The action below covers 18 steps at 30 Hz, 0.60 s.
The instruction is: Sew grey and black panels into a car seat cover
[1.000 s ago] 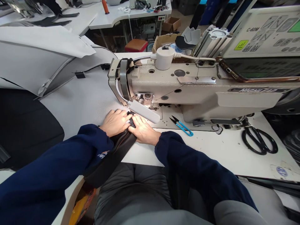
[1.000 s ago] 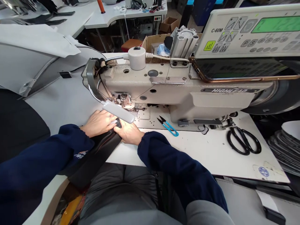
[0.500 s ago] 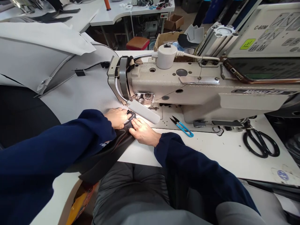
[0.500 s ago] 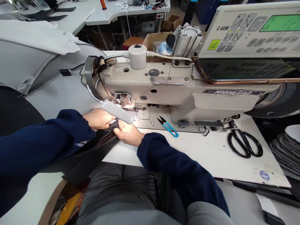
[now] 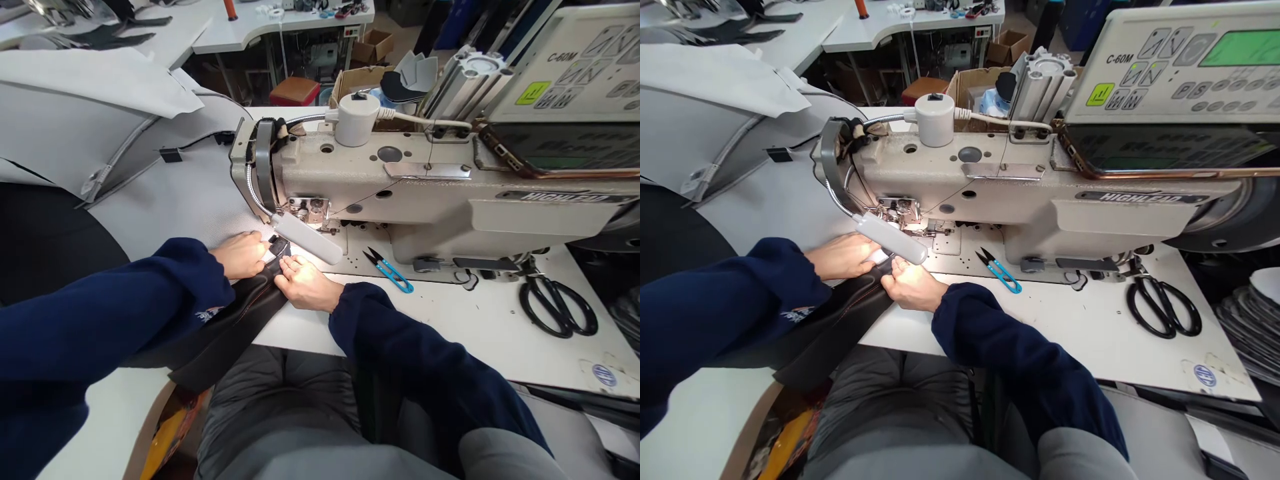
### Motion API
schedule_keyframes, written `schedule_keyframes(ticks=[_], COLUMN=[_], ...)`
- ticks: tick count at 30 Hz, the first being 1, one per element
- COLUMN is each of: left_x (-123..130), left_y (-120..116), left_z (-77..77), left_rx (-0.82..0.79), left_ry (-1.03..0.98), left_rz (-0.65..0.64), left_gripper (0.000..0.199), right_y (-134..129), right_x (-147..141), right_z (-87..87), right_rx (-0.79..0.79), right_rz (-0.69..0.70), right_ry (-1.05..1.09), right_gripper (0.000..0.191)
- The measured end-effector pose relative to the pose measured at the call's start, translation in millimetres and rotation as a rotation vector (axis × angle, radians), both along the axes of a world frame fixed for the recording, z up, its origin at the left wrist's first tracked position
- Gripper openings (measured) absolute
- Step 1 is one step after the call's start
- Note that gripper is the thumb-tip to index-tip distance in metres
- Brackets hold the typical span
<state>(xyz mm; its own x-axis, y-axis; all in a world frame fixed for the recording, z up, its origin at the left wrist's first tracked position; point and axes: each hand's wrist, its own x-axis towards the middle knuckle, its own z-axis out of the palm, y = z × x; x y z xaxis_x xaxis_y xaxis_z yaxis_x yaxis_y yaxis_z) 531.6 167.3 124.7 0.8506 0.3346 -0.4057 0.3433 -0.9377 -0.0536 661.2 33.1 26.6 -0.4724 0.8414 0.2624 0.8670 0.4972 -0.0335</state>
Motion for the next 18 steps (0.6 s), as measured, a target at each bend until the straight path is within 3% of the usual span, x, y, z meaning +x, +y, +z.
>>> schedule_keyframes(ticks=[5, 12, 18], left_x=[10, 3, 14], left_y=[-12, -10, -12], left_z=[6.5, 0.0, -11.0], left_rx=[0.066, 0.022, 0.101], left_ry=[0.177, 0.024, -0.059], left_rz=[-0.057, -0.031, 0.024], left_gripper=[0.035, 0.039, 0.032], right_y=[-6, -2, 1], right_x=[-7, -10, -12], right_z=[-0.4, -7.2, -0.8], right_rx=[-0.010, 0.023, 0.014], right_rz=[-0.031, -0.041, -0.023], right_ry=[-0.003, 0.018, -0.001], right_gripper=[0.032, 0.024, 0.018])
